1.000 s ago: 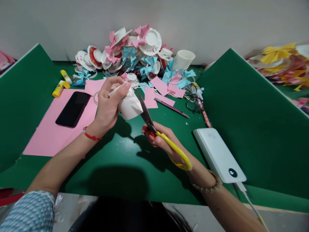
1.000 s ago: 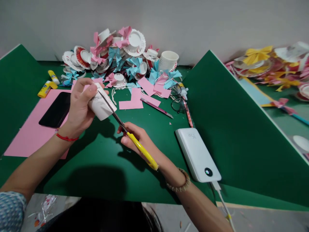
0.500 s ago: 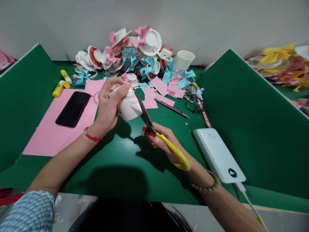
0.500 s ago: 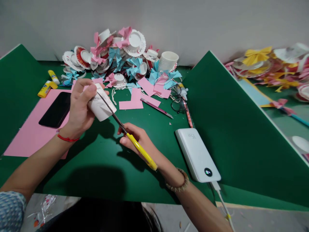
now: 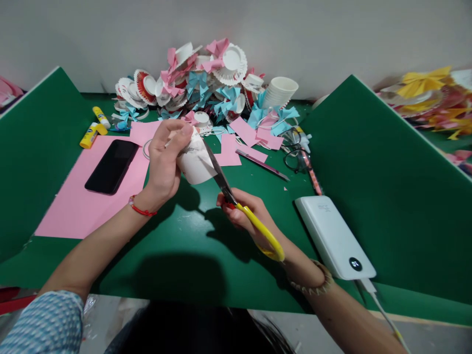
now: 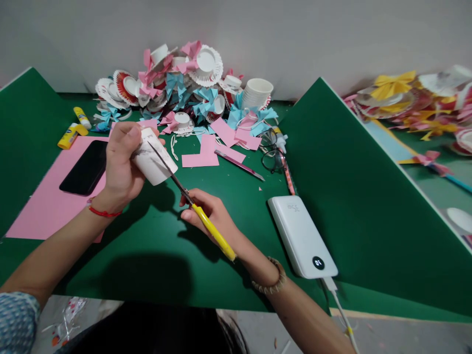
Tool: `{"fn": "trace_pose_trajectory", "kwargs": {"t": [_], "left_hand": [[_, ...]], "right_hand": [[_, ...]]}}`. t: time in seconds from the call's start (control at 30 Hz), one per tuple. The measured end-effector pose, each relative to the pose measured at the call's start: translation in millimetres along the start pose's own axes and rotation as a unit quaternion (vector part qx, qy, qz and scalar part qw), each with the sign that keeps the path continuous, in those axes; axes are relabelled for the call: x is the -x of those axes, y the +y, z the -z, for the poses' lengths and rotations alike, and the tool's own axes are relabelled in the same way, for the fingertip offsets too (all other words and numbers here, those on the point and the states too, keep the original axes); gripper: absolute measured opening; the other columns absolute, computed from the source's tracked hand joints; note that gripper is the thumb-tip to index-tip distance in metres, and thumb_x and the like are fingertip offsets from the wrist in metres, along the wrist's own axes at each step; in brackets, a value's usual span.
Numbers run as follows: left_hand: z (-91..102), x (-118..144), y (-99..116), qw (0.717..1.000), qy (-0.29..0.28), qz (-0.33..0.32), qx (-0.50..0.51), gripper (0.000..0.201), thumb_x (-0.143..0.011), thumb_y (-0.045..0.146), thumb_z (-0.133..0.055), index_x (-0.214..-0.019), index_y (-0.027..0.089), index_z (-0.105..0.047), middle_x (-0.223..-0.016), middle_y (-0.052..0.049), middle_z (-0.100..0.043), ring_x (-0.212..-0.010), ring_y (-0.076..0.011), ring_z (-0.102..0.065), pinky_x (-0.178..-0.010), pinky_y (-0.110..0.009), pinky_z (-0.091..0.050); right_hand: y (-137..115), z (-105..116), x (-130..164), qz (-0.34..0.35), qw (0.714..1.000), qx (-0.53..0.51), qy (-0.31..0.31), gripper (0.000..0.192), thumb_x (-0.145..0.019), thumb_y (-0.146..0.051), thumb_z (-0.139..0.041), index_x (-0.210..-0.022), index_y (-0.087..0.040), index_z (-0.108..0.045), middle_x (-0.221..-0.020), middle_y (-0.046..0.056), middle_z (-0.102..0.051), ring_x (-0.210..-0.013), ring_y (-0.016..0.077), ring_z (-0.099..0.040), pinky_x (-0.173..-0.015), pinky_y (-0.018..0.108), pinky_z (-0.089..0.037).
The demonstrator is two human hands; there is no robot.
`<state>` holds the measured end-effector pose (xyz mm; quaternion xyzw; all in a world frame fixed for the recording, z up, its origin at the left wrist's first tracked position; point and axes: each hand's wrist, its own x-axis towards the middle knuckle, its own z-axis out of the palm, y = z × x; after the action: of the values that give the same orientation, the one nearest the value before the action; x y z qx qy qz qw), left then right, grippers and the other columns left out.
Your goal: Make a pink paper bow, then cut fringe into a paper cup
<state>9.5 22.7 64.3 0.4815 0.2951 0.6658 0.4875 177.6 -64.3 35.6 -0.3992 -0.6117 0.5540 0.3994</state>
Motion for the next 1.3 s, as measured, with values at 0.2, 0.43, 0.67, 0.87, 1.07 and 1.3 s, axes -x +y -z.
{"fn": "trace_pose_trajectory", "kwargs": {"t": [0.2, 0.43, 0.67, 0.87, 1.07, 1.3], "left_hand": [[-0.8, 0.3, -1.0, 0.999, 0.016, 0.001, -0.027, 0.032, -0.072, 0.05, -0.071, -0.075, 0.022, -0.056, -0.07, 0.0, -0.056, -0.072, -0.017, -0.063, -0.057, -0.027, -0.047], [1.4, 0.6, -2.0, 1.0, 0.007, 0.01, -0.025, 0.034, -0.071, 0.05, -0.073, -0.075, 0.021, -0.056, -0.067, 0.0, -0.054, -0.073, -0.0178, -0.065, -0.06, -0.027, -0.05], [1.6, 0.5, -2.0, 0.999, 0.007, 0.024, -0.025, 0.034, -0.068, 0.05, -0.074, -0.074, 0.022, -0.056, -0.068, 0.001, -0.057, -0.07, -0.0168, -0.065, -0.057, -0.025, -0.05], [2.1, 0.5, -2.7, 1.0, -0.003, 0.023, -0.019, 0.033, -0.069, 0.05, -0.073, -0.074, 0.022, -0.056, -0.068, 0.0, -0.056, -0.076, -0.0191, -0.066, -0.061, -0.028, -0.052], [1.1, 1.6, -3.5, 1.0, 0.003, 0.022, -0.008, 0.032, -0.069, 0.047, -0.074, -0.073, 0.021, -0.055, -0.067, 0.0, -0.054, -0.07, -0.0176, -0.064, -0.057, -0.026, -0.05], [-0.5, 2.2, -3.0, 1.0, 0.009, 0.026, -0.015, 0.033, -0.069, 0.049, -0.073, -0.074, 0.022, -0.054, -0.071, -0.002, -0.052, -0.074, -0.0209, -0.062, -0.06, -0.031, -0.048]], "right_hand": [[1.5, -2.2, 0.1, 0.003, 1.0, 0.006, 0.011, 0.053, -0.077, -0.07, -0.056, -0.082, -0.017, -0.054, -0.064, -0.004, -0.04, -0.051, 0.0072, -0.03, -0.044, 0.022, -0.024], [2.3, -4.9, 0.8, 0.004, 1.0, 0.005, 0.027, 0.05, -0.078, -0.067, -0.058, -0.079, -0.017, -0.055, -0.061, -0.005, -0.04, -0.05, 0.0071, -0.031, -0.043, 0.022, -0.024], [2.1, -6.2, 1.6, -0.009, 0.999, 0.012, 0.039, 0.049, -0.078, -0.066, -0.059, -0.078, -0.017, -0.056, -0.059, -0.005, -0.038, -0.048, 0.0066, -0.029, -0.041, 0.021, -0.022], [2.4, -7.1, 1.7, -0.004, 0.999, 0.019, 0.042, 0.047, -0.079, -0.064, -0.058, -0.074, -0.018, -0.054, -0.057, -0.005, -0.037, -0.047, 0.0065, -0.029, -0.04, 0.021, -0.022], [1.8, -7.5, 1.8, 0.006, 0.998, 0.048, 0.043, 0.046, -0.081, -0.063, -0.056, -0.07, -0.018, -0.053, -0.054, -0.005, -0.036, -0.046, 0.0068, -0.029, -0.04, 0.022, -0.022], [2.7, -6.9, 0.9, 0.024, 0.995, 0.088, 0.051, 0.046, -0.082, -0.062, -0.055, -0.068, -0.018, -0.053, -0.052, -0.005, -0.036, -0.046, 0.0071, -0.029, -0.04, 0.021, -0.022]]}}
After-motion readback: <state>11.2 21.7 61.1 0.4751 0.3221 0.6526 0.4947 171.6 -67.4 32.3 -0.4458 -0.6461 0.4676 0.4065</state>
